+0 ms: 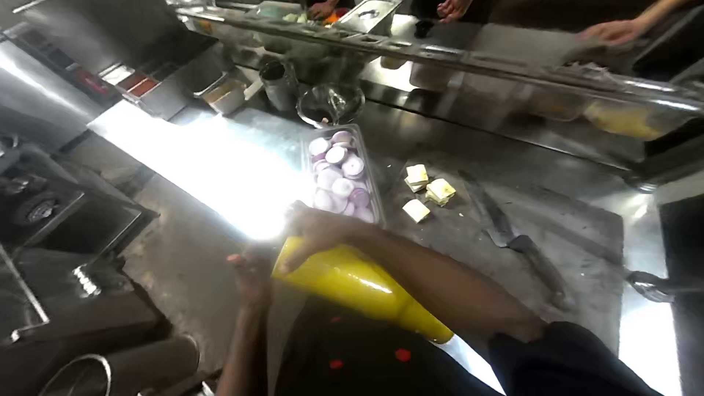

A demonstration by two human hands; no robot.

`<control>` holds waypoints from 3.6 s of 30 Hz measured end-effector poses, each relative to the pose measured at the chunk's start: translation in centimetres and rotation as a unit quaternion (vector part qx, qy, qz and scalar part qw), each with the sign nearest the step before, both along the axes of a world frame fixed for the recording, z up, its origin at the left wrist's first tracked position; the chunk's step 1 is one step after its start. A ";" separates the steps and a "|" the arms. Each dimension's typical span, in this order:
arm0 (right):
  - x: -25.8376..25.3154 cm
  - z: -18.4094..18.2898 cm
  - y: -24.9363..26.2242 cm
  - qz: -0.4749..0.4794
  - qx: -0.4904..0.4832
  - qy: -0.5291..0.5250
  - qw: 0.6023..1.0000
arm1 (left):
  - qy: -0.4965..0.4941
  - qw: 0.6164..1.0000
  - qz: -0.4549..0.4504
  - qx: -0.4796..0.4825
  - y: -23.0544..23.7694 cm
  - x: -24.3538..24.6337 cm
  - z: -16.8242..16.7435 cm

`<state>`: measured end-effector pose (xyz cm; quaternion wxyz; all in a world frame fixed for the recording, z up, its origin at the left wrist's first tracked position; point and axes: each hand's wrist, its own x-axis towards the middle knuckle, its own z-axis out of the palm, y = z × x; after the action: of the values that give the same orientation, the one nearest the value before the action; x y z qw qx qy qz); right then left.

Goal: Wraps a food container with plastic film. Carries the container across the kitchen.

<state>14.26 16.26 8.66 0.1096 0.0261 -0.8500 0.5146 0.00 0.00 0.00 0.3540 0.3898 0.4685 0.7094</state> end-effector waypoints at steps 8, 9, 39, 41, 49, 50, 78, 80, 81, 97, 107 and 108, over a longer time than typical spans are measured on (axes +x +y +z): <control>3.4 -1.6 -3.6 -0.138 0.107 0.026 0.984 | 0.099 0.952 0.204 -0.206 -2.3 5.2 -1.7; 5.6 -1.4 -3.5 -0.189 0.099 0.048 0.976 | 0.096 0.938 0.214 -0.254 -2.4 5.5 -1.2; 13.5 -6.9 -9.4 -0.412 0.385 -0.113 0.818 | 0.571 0.803 -0.046 -0.165 2.9 2.6 6.7; 13.4 -7.0 -9.4 -0.411 0.394 -0.114 0.814 | 0.597 0.782 -0.114 -0.139 3.0 2.9 6.5; 14.0 -7.3 -9.7 -0.425 0.349 -0.074 0.832 | 0.677 0.684 -0.271 0.001 4.6 4.9 6.5; 14.0 -7.4 -9.8 -0.432 0.337 -0.064 0.834 | 0.678 0.674 -0.294 0.012 4.9 5.1 6.4; 15.5 -7.3 -8.2 -0.371 0.254 -0.057 0.891 | 0.752 0.590 -0.277 0.097 5.0 6.5 4.8; 15.2 -7.0 -7.9 -0.350 0.292 -0.059 0.888 | 0.748 0.596 -0.260 0.133 4.9 6.0 4.5; 15.0 -6.8 -7.7 -0.332 0.320 -0.071 0.884 | 0.741 0.602 -0.258 0.149 4.9 5.8 4.4; 15.2 -4.3 -7.1 -0.233 0.380 -0.128 0.886 | 0.641 0.619 -0.369 0.266 8.4 0.6 2.4; 19.3 -4.4 -6.0 -0.263 0.341 -0.148 0.890 | 0.636 0.607 -0.452 0.152 9.1 -0.3 3.6; 19.6 -5.3 -5.9 -0.271 0.346 -0.111 0.891 | 0.632 0.612 -0.442 0.174 9.1 -0.6 3.5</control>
<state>33.91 10.40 3.39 0.1332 -0.2262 -0.9550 0.1378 -0.64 9.14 3.45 0.1662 0.9557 0.2151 0.1131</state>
